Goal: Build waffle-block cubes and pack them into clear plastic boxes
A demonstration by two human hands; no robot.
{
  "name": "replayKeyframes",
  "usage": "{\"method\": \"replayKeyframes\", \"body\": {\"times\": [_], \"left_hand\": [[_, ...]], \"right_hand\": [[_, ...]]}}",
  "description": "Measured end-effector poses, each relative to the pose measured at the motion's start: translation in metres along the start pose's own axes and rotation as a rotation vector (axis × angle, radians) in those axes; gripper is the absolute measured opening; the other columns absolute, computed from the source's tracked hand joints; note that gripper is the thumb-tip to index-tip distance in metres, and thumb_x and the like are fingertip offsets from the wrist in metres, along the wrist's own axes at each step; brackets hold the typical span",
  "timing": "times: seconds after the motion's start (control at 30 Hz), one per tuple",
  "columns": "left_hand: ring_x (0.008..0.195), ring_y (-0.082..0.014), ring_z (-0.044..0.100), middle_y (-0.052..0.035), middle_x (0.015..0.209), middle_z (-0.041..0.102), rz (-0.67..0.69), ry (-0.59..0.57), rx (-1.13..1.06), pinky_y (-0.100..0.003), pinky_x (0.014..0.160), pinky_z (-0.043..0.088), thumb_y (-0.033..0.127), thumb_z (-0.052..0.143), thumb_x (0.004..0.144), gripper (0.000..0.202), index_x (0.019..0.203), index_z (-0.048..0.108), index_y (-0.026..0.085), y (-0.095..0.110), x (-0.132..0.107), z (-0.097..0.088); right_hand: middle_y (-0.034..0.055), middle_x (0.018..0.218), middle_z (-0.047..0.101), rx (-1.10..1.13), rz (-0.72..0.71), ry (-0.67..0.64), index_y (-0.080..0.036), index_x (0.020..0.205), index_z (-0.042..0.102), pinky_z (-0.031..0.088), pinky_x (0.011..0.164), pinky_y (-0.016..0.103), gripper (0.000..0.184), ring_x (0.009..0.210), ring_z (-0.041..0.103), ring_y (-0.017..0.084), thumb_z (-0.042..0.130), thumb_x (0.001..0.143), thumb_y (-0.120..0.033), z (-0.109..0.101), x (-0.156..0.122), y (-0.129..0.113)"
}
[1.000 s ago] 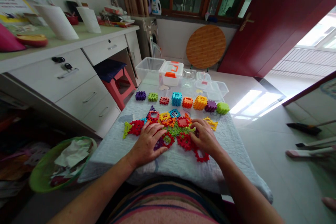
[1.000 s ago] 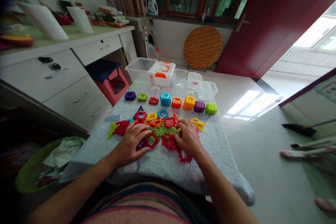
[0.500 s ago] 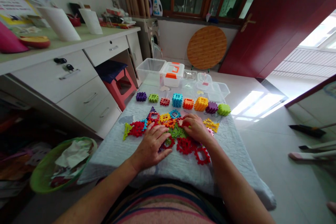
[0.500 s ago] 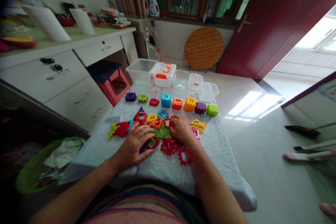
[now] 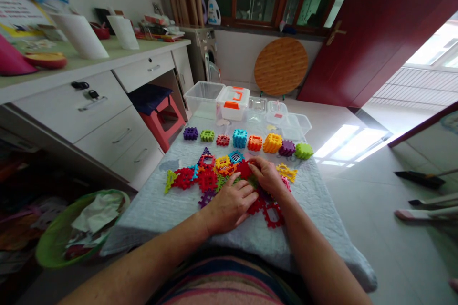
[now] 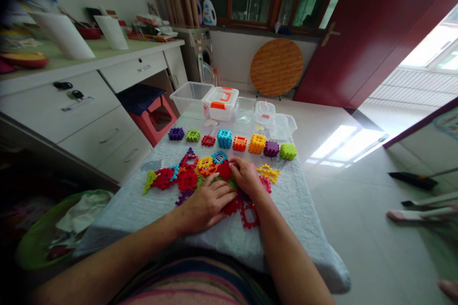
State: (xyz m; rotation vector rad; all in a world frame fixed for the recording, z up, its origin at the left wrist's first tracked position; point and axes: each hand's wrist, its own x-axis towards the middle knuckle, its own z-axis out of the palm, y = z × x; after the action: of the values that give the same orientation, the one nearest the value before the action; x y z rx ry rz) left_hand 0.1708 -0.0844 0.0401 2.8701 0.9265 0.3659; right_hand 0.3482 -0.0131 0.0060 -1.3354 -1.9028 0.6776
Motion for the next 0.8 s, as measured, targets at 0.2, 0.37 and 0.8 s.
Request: {"method": "replayKeyframes", "body": {"times": [0.2, 0.37, 0.8], "left_hand": [[0.113, -0.0269, 0.055, -0.0099, 0.119, 0.064, 0.049, 0.013, 0.029, -0.052, 0.114, 0.022, 0.028, 0.062, 0.082, 0.047, 0.126, 0.053, 0.019, 0.001, -0.002, 0.005], [0.110, -0.0250, 0.057, -0.0077, 0.115, 0.066, 0.084, 0.091, -0.022, -0.051, 0.116, 0.018, 0.031, 0.061, 0.080, 0.045, 0.123, 0.056, 0.020, -0.009, -0.005, -0.002], [0.121, -0.0259, 0.054, -0.0101, 0.131, 0.061, -0.046, -0.121, -0.013, -0.049, 0.113, 0.024, 0.025, 0.062, 0.072, 0.062, 0.132, 0.050, 0.019, -0.070, 0.062, -0.024]], "right_hand": [[0.0056, 0.094, 0.071, -0.083, -0.049, 0.073, -0.021, 0.096, 0.068, 0.047, 0.081, 0.033, 0.021, 0.084, 0.063, 0.019, 0.052, 0.089, -0.032, -0.013, 0.001, 0.008], [0.0046, 0.086, 0.071, -0.088, -0.020, 0.152, -0.020, 0.092, 0.068, 0.047, 0.074, 0.030, 0.021, 0.075, 0.062, 0.018, 0.052, 0.088, -0.033, -0.022, 0.000, 0.019], [0.0033, 0.073, 0.068, -0.021, 0.051, 0.269, -0.017, 0.083, 0.069, 0.043, 0.063, 0.026, 0.023, 0.062, 0.056, 0.015, 0.051, 0.083, -0.031, -0.020, 0.001, 0.032]]}}
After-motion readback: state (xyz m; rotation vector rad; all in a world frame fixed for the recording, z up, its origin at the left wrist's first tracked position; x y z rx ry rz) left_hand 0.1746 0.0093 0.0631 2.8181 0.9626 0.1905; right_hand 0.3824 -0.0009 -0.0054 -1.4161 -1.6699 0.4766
